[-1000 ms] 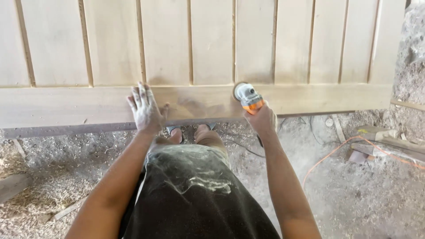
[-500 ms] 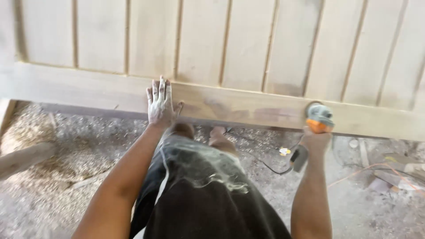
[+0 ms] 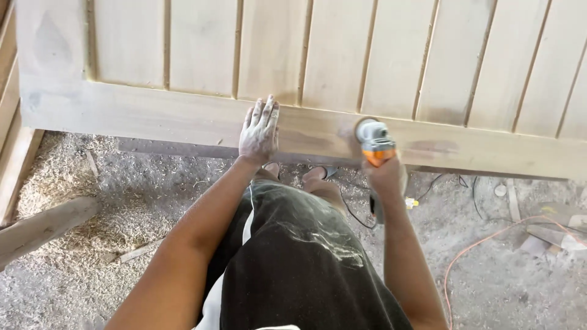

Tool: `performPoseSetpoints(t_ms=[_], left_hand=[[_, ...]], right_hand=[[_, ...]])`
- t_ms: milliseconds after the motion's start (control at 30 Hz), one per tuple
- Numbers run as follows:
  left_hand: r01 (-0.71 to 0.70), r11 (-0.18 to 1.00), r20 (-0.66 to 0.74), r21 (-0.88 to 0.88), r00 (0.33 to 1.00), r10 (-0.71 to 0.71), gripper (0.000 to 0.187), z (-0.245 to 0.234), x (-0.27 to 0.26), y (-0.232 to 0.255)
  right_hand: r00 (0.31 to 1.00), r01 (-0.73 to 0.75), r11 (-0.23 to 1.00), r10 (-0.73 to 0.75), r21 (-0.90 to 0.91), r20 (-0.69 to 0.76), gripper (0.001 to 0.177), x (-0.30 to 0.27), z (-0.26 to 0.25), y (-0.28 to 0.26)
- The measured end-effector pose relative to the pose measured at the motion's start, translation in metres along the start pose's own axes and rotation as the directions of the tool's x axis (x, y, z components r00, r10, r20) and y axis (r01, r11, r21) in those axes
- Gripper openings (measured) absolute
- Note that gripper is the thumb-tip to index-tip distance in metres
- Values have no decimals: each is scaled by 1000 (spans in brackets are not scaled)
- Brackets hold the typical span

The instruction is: Sanding a wooden door using a power sander.

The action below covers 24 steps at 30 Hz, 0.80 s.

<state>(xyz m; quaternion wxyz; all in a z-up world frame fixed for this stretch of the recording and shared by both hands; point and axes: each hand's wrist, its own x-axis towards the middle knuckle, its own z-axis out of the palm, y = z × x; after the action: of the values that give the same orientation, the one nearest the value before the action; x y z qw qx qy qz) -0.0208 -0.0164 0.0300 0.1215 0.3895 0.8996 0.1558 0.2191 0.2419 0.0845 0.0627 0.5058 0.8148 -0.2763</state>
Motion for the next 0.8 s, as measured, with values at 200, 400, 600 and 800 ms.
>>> performPoseSetpoints(t_ms=[200, 400, 600, 800], left_hand=[[-19, 1000, -54, 5, 998, 20, 67, 2, -5, -23], [-52, 989, -96, -135, 995, 39, 64, 2, -3, -28], [-73, 965, -196, -253, 980, 23, 58, 8, -3, -37], [-97, 957, -208, -275, 977, 39, 61, 8, -8, -34]], right_hand=[[993, 98, 990, -91, -103, 75, 55, -36, 25, -89], [972, 185, 981, -175, -56, 156, 53, -52, 29, -115], [957, 222, 969, -194, -112, 215, 55, -71, 37, -120], [973, 175, 982, -161, -74, 164, 57, -70, 45, -112]])
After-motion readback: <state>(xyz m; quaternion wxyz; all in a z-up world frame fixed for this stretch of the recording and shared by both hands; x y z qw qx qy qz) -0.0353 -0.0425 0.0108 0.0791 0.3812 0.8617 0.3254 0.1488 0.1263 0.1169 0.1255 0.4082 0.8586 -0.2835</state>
